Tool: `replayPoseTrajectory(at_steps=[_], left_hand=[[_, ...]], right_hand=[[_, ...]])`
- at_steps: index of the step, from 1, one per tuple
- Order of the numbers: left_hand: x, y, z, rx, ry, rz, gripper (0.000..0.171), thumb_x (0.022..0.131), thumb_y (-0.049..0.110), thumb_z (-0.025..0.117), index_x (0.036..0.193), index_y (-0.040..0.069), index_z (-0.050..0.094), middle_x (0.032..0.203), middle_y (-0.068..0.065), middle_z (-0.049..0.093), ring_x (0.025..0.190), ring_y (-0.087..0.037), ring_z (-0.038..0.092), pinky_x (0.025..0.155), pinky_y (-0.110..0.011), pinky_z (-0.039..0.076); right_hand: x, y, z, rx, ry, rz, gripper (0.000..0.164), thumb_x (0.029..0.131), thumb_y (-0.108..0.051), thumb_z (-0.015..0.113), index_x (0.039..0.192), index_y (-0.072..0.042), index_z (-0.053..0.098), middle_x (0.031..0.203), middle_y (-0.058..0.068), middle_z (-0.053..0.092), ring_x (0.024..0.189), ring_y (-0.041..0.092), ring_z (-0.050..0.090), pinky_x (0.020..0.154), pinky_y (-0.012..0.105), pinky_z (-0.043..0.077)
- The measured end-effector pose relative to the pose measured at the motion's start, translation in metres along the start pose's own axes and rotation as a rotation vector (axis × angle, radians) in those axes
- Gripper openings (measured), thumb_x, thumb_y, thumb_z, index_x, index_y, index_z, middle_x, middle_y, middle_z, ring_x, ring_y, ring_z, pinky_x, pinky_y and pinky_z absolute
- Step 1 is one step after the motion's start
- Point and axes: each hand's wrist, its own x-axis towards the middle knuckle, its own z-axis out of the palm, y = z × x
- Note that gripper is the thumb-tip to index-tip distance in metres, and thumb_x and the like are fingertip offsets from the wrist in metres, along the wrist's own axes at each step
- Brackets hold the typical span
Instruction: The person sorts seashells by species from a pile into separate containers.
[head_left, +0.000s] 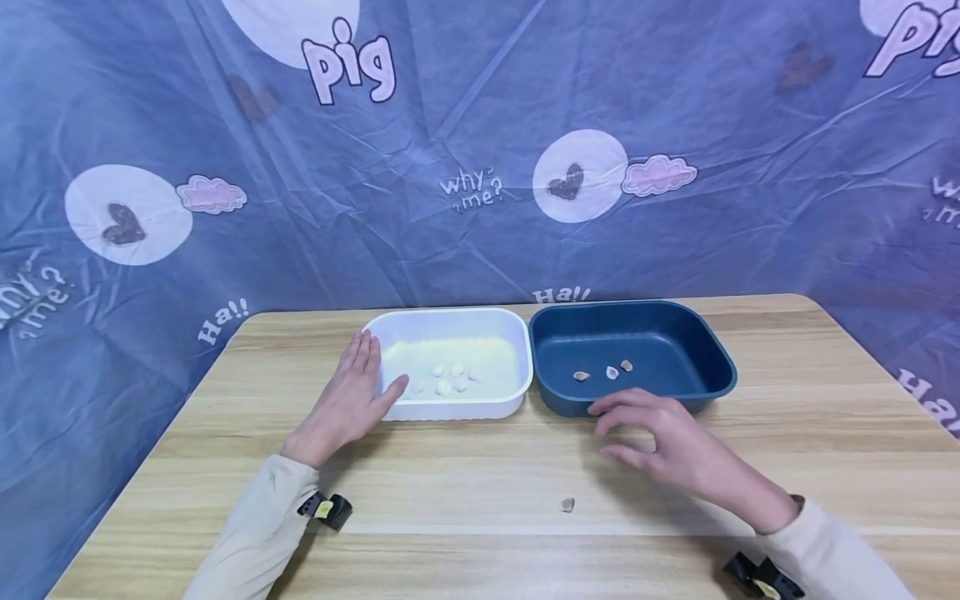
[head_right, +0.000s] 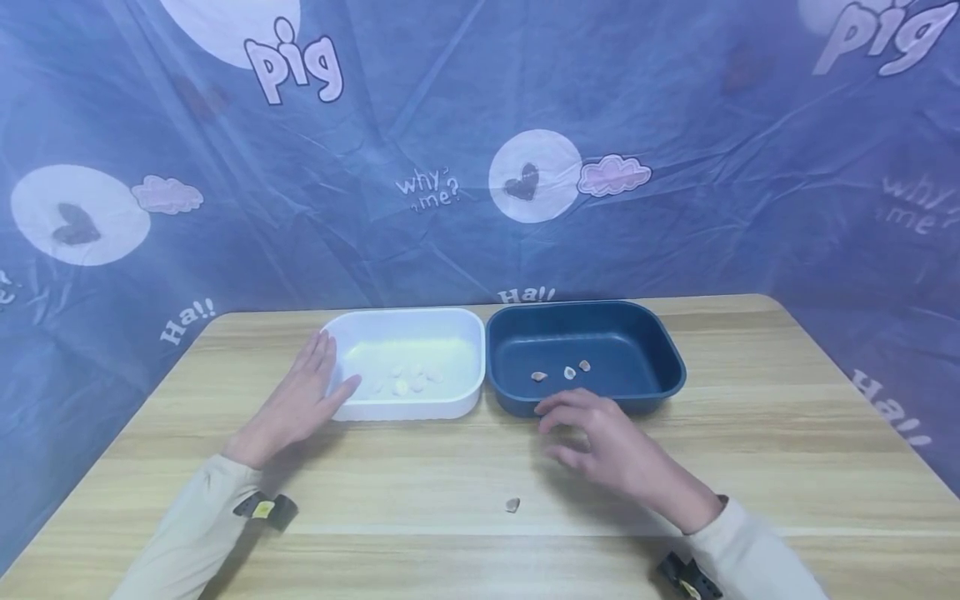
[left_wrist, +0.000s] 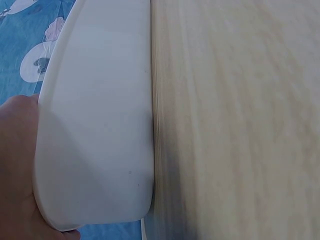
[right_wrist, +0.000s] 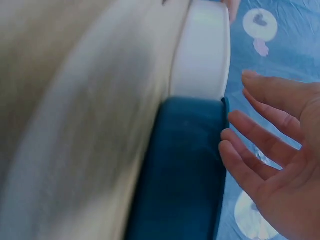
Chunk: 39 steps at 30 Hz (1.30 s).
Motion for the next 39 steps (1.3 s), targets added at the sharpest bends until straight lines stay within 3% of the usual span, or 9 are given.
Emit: replayPoseTrajectory(at_steps=[7,14,22,34,39], left_hand=[[-0.001,0.001,0.000,-0.001,0.000,-0.002,0.083,0.102,0.049,0.034,0.144,-0.019,0.013,0.153,-0.035,0.006,0.145,-0.043,0.001,0.119,-0.048,0.004],[-0.003,0.000,0.000,-0.008,0.001,-0.004,0.083,0.102,0.049,0.034,0.144,-0.019,0.013,0.153,-0.035,0.007,0.145,-0.043,0.001,0.119,-0.047,0.004],[-0.002,0.000,0.000,0.000,0.004,0.000,0.084,0.102,0.049,0.034,0.144,-0.019,0.013,0.153,-0.035,0.007,0.145,-0.042,0.000,0.119,-0.048,0.004],[0.001,0.000,0.001,0.003,0.006,0.002,0.083,0.101,0.048,0.036,0.144,-0.019,0.013,0.153,-0.035,0.007,0.145,-0.043,0.002,0.119,-0.047,0.004],[0.001,0.000,0.002,0.001,0.006,-0.002,0.084,0.101,0.050,0.035,0.145,-0.019,0.013,0.153,-0.035,0.008,0.145,-0.043,0.002,0.119,-0.047,0.004]], right_hand=[[-0.002,-0.008,0.015,0.024,-0.159,-0.022,0.026,0.072,-0.008,0.082,0.093,-0.019,0.072,0.110,0.001,0.066,0.100,0.021,0.063,0.085,0.039,0.054],[-0.001,-0.012,0.028,0.070,-0.263,-0.054,0.019,0.076,-0.020,0.081,0.092,-0.021,0.072,0.109,-0.003,0.066,0.100,0.015,0.061,0.086,0.036,0.054],[0.000,-0.015,0.032,0.105,-0.375,-0.063,0.026,0.074,-0.014,0.082,0.093,-0.028,0.072,0.111,-0.003,0.064,0.101,0.012,0.059,0.086,0.031,0.054],[0.003,-0.012,0.037,0.083,-0.382,-0.123,0.028,0.073,-0.012,0.082,0.092,-0.031,0.073,0.120,0.002,0.061,0.110,0.018,0.057,0.088,0.035,0.053],[0.001,-0.006,0.041,0.152,-0.378,-0.087,0.026,0.073,-0.017,0.082,0.092,-0.032,0.073,0.125,0.005,0.059,0.113,0.023,0.055,0.093,0.040,0.050]])
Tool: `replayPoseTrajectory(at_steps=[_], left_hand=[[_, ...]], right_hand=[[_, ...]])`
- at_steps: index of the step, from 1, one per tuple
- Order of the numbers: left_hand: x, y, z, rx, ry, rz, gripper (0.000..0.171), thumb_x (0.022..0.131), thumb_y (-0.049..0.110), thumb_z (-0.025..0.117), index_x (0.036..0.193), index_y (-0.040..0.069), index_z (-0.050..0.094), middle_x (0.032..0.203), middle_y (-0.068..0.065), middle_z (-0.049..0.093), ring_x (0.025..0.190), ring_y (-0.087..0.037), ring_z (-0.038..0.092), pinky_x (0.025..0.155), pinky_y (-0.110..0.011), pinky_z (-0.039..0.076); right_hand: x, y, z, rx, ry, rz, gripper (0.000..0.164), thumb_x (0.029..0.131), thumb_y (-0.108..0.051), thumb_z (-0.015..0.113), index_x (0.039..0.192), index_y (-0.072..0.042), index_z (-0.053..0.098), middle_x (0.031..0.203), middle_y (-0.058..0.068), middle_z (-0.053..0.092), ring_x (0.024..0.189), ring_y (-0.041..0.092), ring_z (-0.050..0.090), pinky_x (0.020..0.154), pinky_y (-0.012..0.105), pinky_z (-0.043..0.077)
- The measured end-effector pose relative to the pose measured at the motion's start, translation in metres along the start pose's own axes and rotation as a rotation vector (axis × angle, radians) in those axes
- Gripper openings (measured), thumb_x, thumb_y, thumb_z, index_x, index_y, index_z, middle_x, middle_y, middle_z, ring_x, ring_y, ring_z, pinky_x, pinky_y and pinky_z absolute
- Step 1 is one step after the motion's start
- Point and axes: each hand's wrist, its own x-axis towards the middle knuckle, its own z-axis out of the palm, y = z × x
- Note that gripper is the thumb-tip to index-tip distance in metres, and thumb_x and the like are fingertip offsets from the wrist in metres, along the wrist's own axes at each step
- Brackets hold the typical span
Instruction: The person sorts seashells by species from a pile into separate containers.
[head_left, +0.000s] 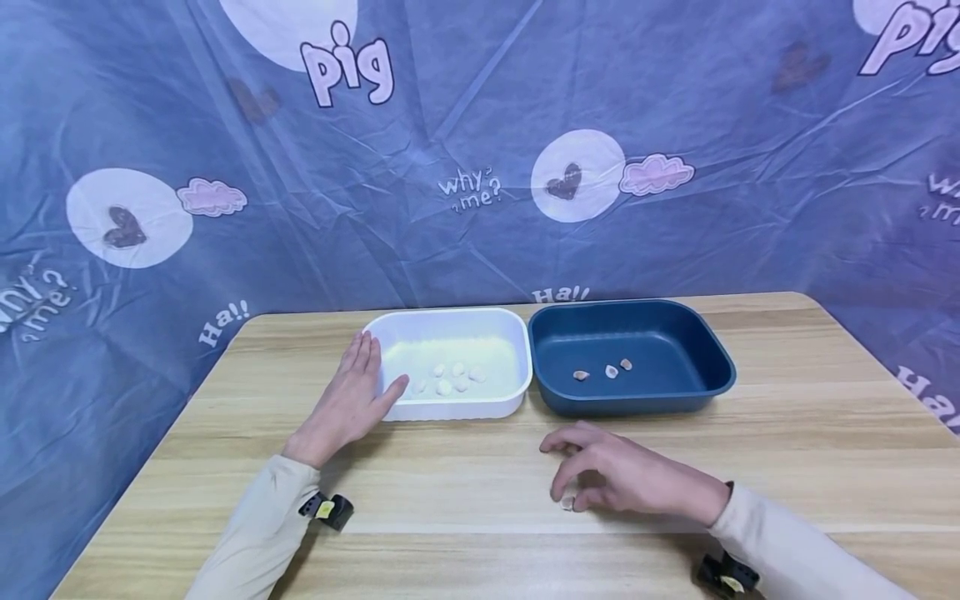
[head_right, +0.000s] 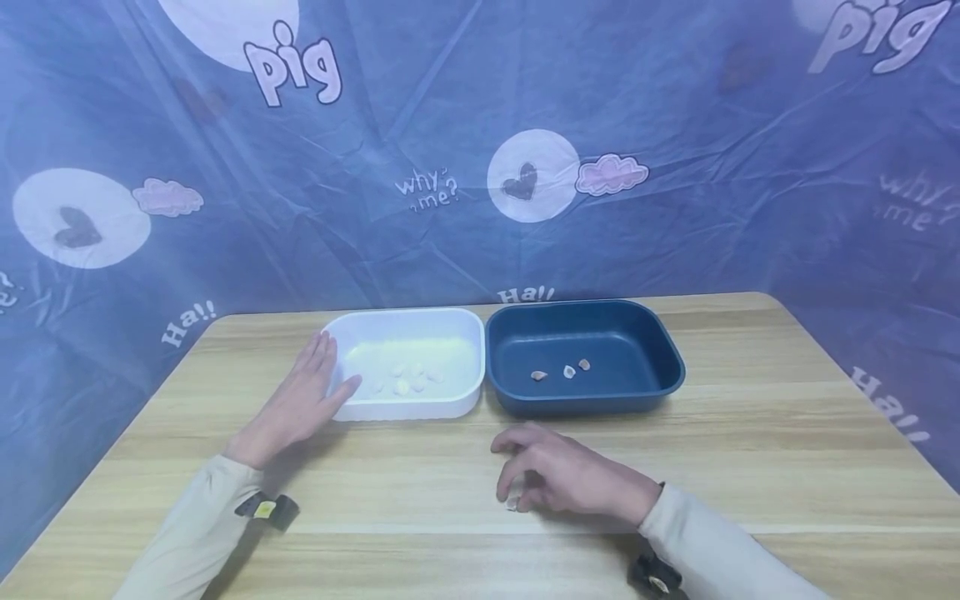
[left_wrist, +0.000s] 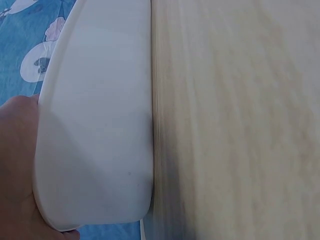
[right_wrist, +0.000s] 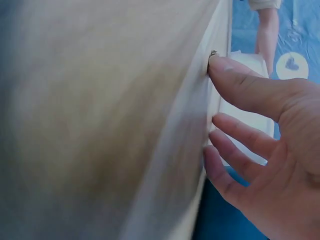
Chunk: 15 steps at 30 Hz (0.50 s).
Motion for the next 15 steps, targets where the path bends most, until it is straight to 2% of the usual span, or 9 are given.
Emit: replayPoseTrajectory(at_steps=[7,11,15], left_hand=[[0.000,0.001,-0.001,-0.012,0.003,0.003,0.083,0.101,0.048,0.037,0.144,-0.019,0.014,0.153,-0.036,0.009,0.145,-0.043,0.001,0.119,-0.047,0.005],[-0.001,0.001,-0.002,-0.015,0.007,0.001,0.082,0.101,0.047,0.038,0.144,-0.020,0.015,0.153,-0.036,0.009,0.145,-0.043,0.001,0.119,-0.048,0.005],[-0.002,0.002,-0.002,-0.019,0.011,0.002,0.082,0.101,0.046,0.038,0.144,-0.020,0.015,0.153,-0.036,0.010,0.145,-0.044,0.002,0.119,-0.048,0.005]], right_hand=[[-0.005,0.010,0.003,0.103,0.010,0.011,0.018,0.077,-0.035,0.077,0.095,-0.036,0.073,0.133,0.005,0.054,0.124,0.025,0.046,0.099,0.045,0.042],[-0.006,0.012,0.005,0.119,0.029,0.006,0.016,0.078,-0.036,0.076,0.093,-0.035,0.073,0.133,0.004,0.054,0.124,0.024,0.046,0.101,0.043,0.041],[-0.006,0.012,0.007,0.142,0.038,0.039,0.014,0.077,-0.037,0.077,0.090,-0.035,0.073,0.133,0.003,0.055,0.124,0.024,0.045,0.101,0.040,0.040]])
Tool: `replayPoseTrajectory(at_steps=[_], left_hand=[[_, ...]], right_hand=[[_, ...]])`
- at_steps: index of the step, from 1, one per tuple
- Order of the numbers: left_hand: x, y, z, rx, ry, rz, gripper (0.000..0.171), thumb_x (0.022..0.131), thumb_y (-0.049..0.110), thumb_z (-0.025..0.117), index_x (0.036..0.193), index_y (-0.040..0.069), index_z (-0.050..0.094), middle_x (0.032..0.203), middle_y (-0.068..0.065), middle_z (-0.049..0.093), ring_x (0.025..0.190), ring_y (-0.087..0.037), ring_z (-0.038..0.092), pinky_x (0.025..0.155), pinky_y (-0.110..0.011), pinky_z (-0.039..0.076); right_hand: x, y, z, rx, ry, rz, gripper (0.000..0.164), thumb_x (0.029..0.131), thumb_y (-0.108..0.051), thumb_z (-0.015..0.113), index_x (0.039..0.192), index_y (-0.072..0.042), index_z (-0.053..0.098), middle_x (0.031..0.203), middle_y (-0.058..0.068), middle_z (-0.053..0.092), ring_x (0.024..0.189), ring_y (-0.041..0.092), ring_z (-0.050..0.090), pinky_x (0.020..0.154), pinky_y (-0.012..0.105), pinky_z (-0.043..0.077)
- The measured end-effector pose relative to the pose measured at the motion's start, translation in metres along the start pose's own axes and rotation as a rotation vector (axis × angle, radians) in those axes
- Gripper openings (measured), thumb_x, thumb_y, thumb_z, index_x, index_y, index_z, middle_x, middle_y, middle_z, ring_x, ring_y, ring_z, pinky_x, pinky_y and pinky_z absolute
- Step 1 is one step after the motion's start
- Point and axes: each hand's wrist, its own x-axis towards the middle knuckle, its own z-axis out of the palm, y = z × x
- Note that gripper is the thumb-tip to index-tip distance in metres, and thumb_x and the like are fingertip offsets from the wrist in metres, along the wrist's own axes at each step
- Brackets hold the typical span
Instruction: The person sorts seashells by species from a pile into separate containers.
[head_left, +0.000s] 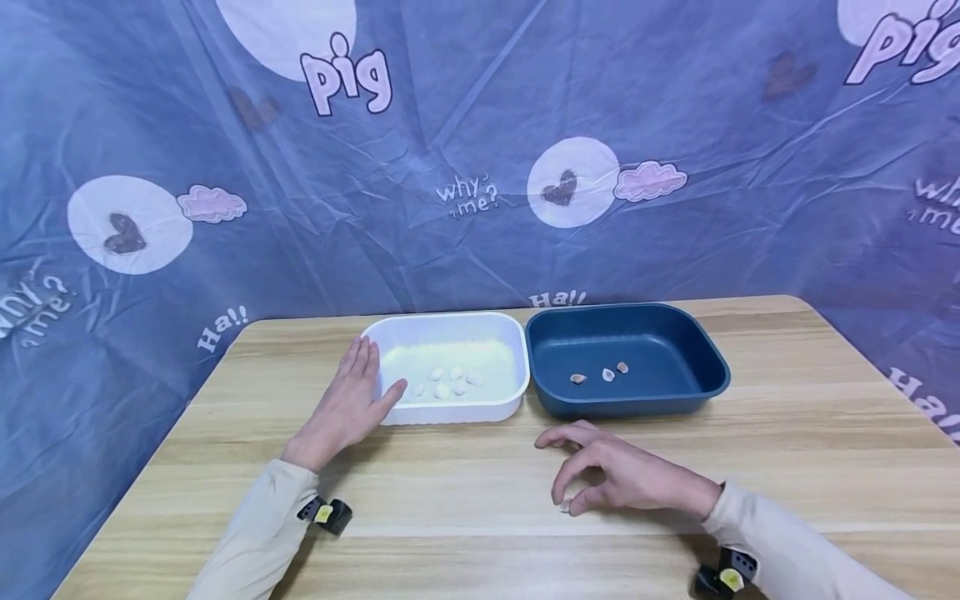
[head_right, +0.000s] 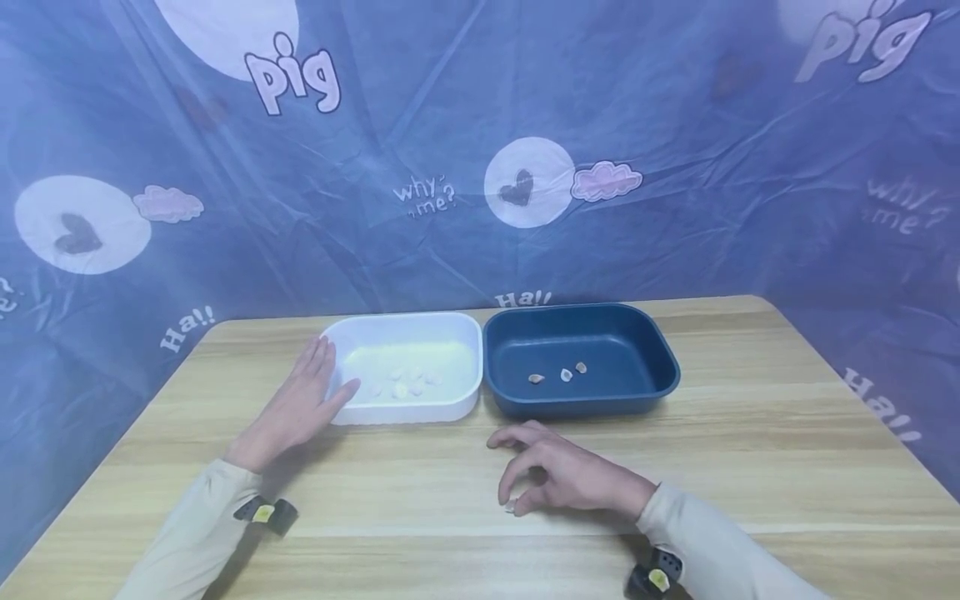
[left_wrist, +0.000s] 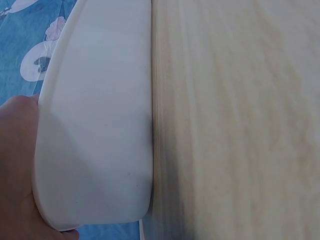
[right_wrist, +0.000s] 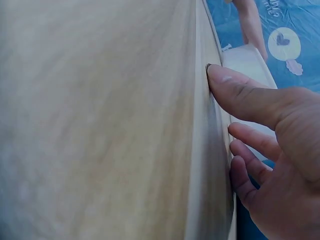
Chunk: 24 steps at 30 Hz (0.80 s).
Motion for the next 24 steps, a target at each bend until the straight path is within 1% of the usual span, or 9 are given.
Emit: replayPoseTrajectory(at_steps=[4,7,12,17,20,24], left_hand=[[-0.001,0.000,0.002,-0.004,0.001,-0.002,0.082,0.101,0.047,0.039,0.144,-0.019,0.016,0.153,-0.036,0.011,0.144,-0.044,0.003,0.119,-0.048,0.006],[-0.001,0.000,0.002,-0.009,0.003,-0.002,0.082,0.101,0.047,0.039,0.144,-0.019,0.016,0.153,-0.036,0.011,0.145,-0.044,0.003,0.119,-0.048,0.006],[-0.001,0.001,0.002,-0.009,0.014,0.003,0.082,0.101,0.045,0.040,0.144,-0.020,0.016,0.152,-0.036,0.012,0.144,-0.044,0.005,0.119,-0.049,0.007],[-0.001,0.001,0.002,-0.010,0.011,0.000,0.082,0.101,0.046,0.040,0.144,-0.020,0.015,0.152,-0.036,0.011,0.144,-0.045,0.005,0.119,-0.049,0.007],[-0.001,0.000,0.002,-0.014,0.009,-0.003,0.083,0.100,0.046,0.040,0.144,-0.019,0.015,0.153,-0.036,0.010,0.144,-0.044,0.004,0.119,-0.048,0.007],[-0.001,-0.001,0.002,-0.013,0.010,-0.002,0.083,0.101,0.047,0.040,0.144,-0.019,0.014,0.153,-0.036,0.010,0.145,-0.043,0.003,0.119,-0.048,0.006]], right_hand=[[-0.001,-0.002,0.001,0.002,-0.017,0.025,0.012,0.078,-0.035,0.077,0.088,-0.034,0.071,0.133,0.002,0.054,0.124,0.024,0.044,0.101,0.040,0.040],[-0.002,-0.005,0.002,-0.007,-0.031,0.028,0.013,0.078,-0.030,0.078,0.088,-0.033,0.069,0.132,0.001,0.054,0.124,0.024,0.044,0.100,0.039,0.041],[-0.004,-0.009,0.001,-0.010,-0.025,0.041,0.018,0.079,-0.022,0.078,0.088,-0.033,0.067,0.130,-0.001,0.055,0.122,0.022,0.046,0.099,0.037,0.043],[-0.006,-0.013,0.000,0.000,-0.009,0.068,0.016,0.082,-0.024,0.076,0.089,-0.035,0.067,0.129,-0.003,0.055,0.121,0.019,0.048,0.099,0.036,0.044],[-0.006,-0.016,-0.002,-0.013,0.004,0.083,0.013,0.084,-0.027,0.074,0.089,-0.036,0.066,0.128,-0.004,0.056,0.120,0.018,0.050,0.099,0.037,0.044],[-0.006,-0.021,-0.004,-0.060,0.043,0.058,0.015,0.084,-0.025,0.075,0.089,-0.035,0.064,0.126,-0.005,0.059,0.118,0.017,0.051,0.096,0.038,0.045]])
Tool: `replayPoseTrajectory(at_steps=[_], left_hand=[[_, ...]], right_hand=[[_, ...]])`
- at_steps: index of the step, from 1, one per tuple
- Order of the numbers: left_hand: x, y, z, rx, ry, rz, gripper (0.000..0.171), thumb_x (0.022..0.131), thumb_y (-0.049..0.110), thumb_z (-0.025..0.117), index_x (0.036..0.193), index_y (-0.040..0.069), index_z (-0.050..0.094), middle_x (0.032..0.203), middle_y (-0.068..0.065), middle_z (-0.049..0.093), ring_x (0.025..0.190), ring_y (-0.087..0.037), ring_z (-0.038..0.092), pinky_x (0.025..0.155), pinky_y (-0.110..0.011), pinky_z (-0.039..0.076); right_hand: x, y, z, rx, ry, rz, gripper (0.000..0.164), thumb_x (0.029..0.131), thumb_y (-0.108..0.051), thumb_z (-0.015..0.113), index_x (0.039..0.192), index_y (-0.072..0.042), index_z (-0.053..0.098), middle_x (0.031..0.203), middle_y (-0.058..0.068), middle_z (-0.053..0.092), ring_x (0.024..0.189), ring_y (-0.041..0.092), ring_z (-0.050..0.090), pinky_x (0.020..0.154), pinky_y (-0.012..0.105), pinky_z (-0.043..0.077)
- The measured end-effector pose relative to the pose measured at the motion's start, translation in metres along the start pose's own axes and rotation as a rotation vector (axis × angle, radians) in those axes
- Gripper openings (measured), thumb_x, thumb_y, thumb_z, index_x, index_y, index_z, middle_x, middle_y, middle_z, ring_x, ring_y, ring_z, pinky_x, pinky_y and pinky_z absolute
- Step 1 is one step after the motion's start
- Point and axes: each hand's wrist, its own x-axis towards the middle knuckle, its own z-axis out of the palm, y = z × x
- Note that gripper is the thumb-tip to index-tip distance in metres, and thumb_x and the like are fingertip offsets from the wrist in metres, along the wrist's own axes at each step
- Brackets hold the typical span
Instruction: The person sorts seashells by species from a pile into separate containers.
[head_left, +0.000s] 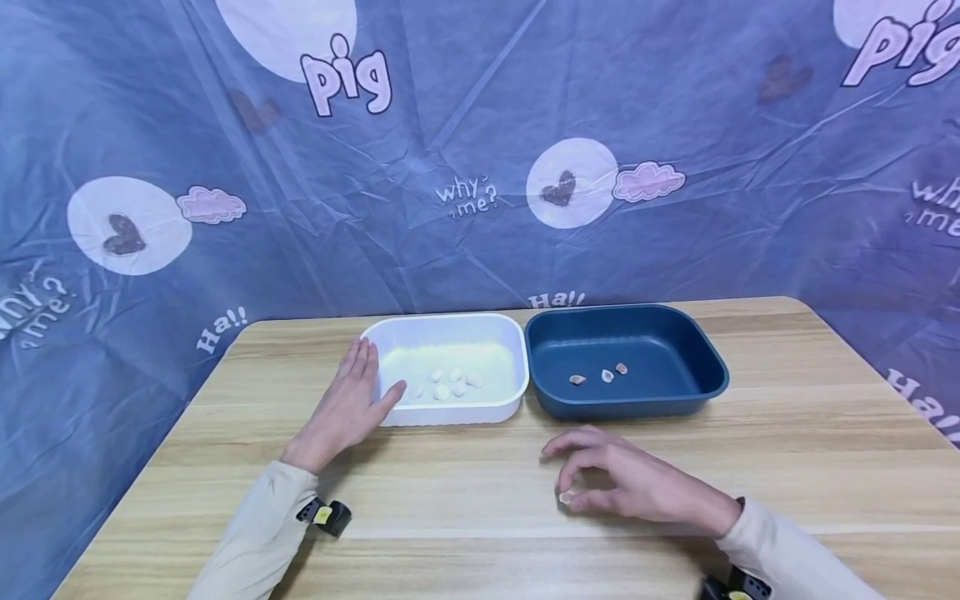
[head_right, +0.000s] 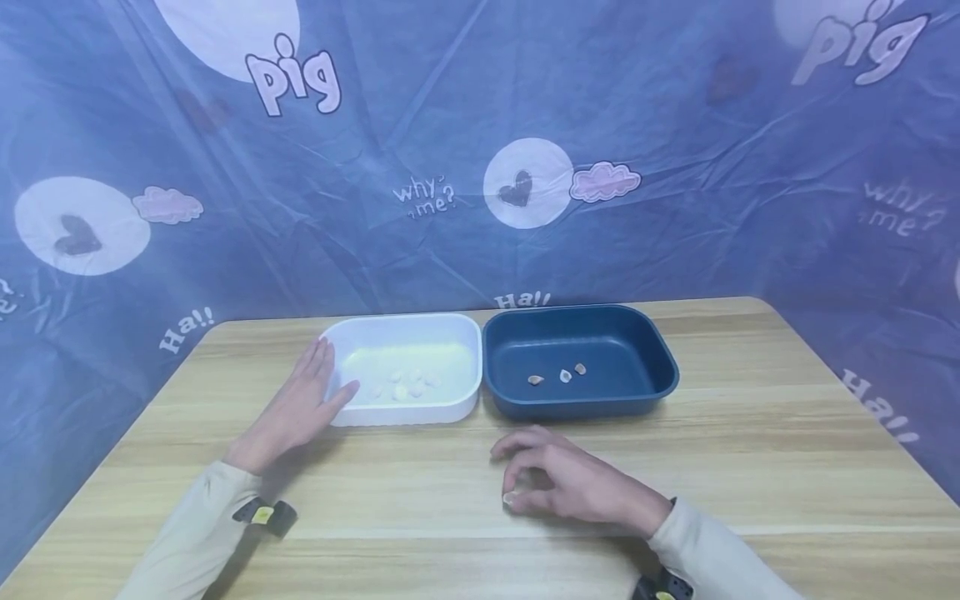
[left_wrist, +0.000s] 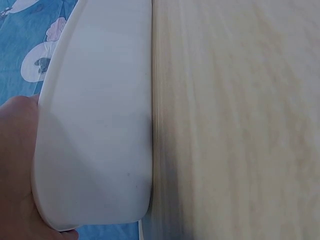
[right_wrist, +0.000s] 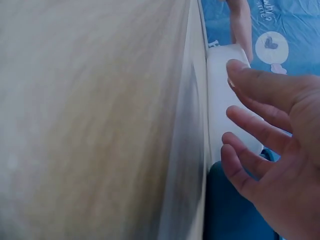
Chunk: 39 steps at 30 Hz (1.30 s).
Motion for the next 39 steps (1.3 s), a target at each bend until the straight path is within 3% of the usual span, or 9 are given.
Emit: replayPoseTrajectory(at_steps=[5,8,12,16,26,30,34,36,39], left_hand=[[0.000,0.000,0.001,0.001,0.001,0.001,0.083,0.101,0.047,0.040,0.144,-0.019,0.015,0.153,-0.036,0.010,0.145,-0.043,0.004,0.119,-0.048,0.006],[0.000,0.001,0.000,-0.003,-0.001,0.000,0.083,0.100,0.046,0.041,0.144,-0.020,0.015,0.153,-0.036,0.010,0.145,-0.043,0.003,0.119,-0.048,0.007],[-0.001,0.001,0.000,-0.001,-0.004,-0.001,0.083,0.101,0.045,0.041,0.144,-0.020,0.014,0.152,-0.036,0.010,0.145,-0.043,0.003,0.119,-0.048,0.006],[-0.001,0.001,0.001,0.005,-0.004,0.000,0.083,0.101,0.045,0.040,0.144,-0.020,0.014,0.153,-0.036,0.009,0.145,-0.043,0.003,0.119,-0.048,0.006],[-0.001,0.001,0.003,0.009,-0.007,-0.003,0.082,0.100,0.045,0.040,0.144,-0.020,0.014,0.153,-0.036,0.010,0.145,-0.043,0.003,0.119,-0.048,0.007],[0.000,0.001,0.001,0.008,-0.012,-0.006,0.082,0.101,0.045,0.040,0.144,-0.019,0.014,0.153,-0.036,0.009,0.145,-0.043,0.003,0.119,-0.048,0.007],[0.001,0.001,0.000,0.012,-0.009,-0.002,0.082,0.101,0.045,0.040,0.144,-0.020,0.013,0.153,-0.036,0.009,0.144,-0.044,0.003,0.119,-0.048,0.007],[0.001,0.000,-0.001,0.011,-0.007,-0.001,0.082,0.101,0.045,0.040,0.144,-0.020,0.013,0.153,-0.036,0.008,0.145,-0.044,0.003,0.119,-0.048,0.007],[0.001,0.000,-0.002,0.013,-0.012,-0.004,0.083,0.101,0.046,0.039,0.144,-0.019,0.013,0.153,-0.036,0.008,0.145,-0.043,0.002,0.119,-0.047,0.006]], right_hand=[[-0.001,-0.004,-0.003,-0.017,0.050,-0.007,0.019,0.084,-0.021,0.076,0.090,-0.034,0.064,0.124,-0.005,0.060,0.117,0.016,0.052,0.096,0.035,0.045],[-0.002,-0.006,-0.007,-0.012,0.078,0.010,0.021,0.083,-0.018,0.076,0.092,-0.033,0.064,0.126,-0.004,0.060,0.119,0.017,0.052,0.101,0.028,0.042],[-0.005,-0.007,-0.013,-0.011,0.114,0.042,0.024,0.082,-0.016,0.077,0.092,-0.033,0.065,0.137,0.001,0.055,0.128,0.021,0.048,0.106,0.014,0.033],[-0.007,-0.007,-0.017,-0.013,0.144,0.070,0.025,0.081,-0.018,0.078,0.093,-0.035,0.065,0.148,0.004,0.045,0.134,0.027,0.043,0.106,0.008,0.027],[-0.003,-0.008,-0.042,-0.097,0.249,-0.029,0.030,0.078,-0.011,0.079,0.093,-0.033,0.065,0.145,0.005,0.048,0.134,0.024,0.043,0.113,0.015,0.018],[0.000,-0.003,-0.060,-0.118,0.302,-0.005,0.031,0.078,-0.007,0.079,0.093,-0.031,0.066,0.141,0.006,0.053,0.128,0.023,0.050,0.108,0.012,0.028],[0.003,0.008,-0.072,-0.163,0.341,0.084,0.029,0.079,-0.006,0.079,0.092,-0.030,0.068,0.137,0.007,0.056,0.120,0.027,0.057,0.091,0.006,0.039],[0.005,0.016,-0.075,-0.180,0.344,0.139,0.025,0.081,-0.008,0.078,0.091,-0.029,0.068,0.137,0.007,0.057,0.118,0.029,0.057,0.087,0.012,0.044],[0.012,0.026,-0.076,-0.169,0.321,0.214,0.016,0.084,-0.013,0.076,0.090,-0.026,0.069,0.135,0.009,0.058,0.120,0.033,0.055,0.090,0.031,0.048]])
